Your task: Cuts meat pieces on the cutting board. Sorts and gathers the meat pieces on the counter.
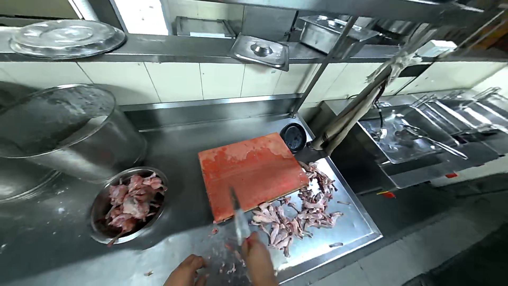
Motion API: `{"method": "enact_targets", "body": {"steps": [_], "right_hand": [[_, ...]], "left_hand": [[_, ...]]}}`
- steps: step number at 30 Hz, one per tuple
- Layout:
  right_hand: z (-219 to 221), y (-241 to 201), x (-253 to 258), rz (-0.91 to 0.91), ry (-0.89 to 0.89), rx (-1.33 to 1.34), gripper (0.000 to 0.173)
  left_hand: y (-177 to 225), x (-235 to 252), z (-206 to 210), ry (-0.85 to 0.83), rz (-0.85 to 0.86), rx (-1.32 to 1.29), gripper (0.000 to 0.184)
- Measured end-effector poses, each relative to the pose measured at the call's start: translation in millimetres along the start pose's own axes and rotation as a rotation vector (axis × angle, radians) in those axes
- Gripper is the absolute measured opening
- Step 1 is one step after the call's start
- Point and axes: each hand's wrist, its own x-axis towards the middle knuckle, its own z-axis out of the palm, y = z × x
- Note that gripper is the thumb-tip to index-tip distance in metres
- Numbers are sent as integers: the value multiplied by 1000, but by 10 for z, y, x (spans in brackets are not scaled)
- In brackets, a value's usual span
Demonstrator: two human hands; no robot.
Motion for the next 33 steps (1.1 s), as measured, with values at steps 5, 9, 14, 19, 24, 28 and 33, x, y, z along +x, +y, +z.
{"method": "enact_targets", "body": {"steps": [5, 9, 14, 19, 24, 28, 33], "right_hand": [[-349, 289, 192, -48, 83, 92, 42], [-859, 974, 713, 94, 337, 121, 46], [-205, 42, 76, 41, 68, -71, 45], [-349, 213, 183, -19, 42, -32, 47], [-940, 958, 695, 120, 313, 85, 47], [-193, 71, 142, 36, 73, -53, 47], [-3, -184, 62, -101, -15, -66, 43]], "left_hand": [[39, -48, -46, 10, 10, -10, 33], [-122, -154, -88, 56, -41, -25, 33], [-295, -242, -34, 49, -68, -33, 34], [-290, -201, -66, 16, -18, -24, 35], [-396, -225, -169, 102, -23, -32, 33], [-539, -285, -119, 114, -47, -39, 32], [-454, -283, -120, 59, -49, -52, 35]]}}
